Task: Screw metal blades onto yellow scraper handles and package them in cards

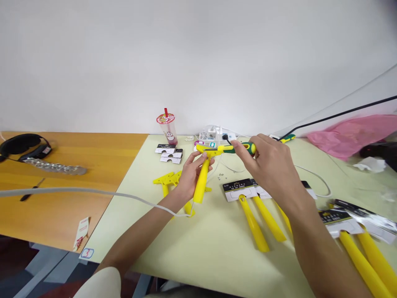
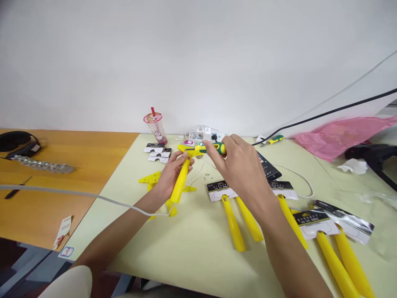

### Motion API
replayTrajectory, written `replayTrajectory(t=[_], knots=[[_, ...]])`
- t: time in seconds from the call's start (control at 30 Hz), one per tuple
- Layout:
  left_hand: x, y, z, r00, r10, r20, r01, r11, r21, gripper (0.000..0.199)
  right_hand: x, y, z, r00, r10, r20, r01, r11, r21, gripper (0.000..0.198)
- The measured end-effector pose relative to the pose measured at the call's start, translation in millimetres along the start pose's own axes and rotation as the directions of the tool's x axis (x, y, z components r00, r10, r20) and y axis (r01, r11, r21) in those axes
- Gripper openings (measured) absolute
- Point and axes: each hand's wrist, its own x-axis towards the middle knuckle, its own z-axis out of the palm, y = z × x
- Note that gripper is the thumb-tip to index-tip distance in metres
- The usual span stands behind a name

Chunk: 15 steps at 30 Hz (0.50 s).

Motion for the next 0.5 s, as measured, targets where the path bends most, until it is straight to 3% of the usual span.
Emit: replayTrajectory(t=[0.17,0.33,0.5], knots=[[5.4,-9.4,-4.9,0.997,-0.060,-0.038,0.061,0.998,0.023,0.042,1.5,3.3,1.8,0.998,0.015,0.056,-0.014,1.000,-0.027,0.055],[9.2,-14.1,-9.5,0.999,-0.033,-0.032,0.036,0.991,0.132,0.048,-0.2,2.9,2.5,0.988,0.037,0.147,-0.023,0.995,-0.093,0.058],[5.7,-13.3,-27.7,1.000,-0.022,0.021,0.015,0.961,0.275,0.052,-23.2,2.0,3.9,0.942,0.173,0.288,-0.173,0.985,-0.027,0.068]])
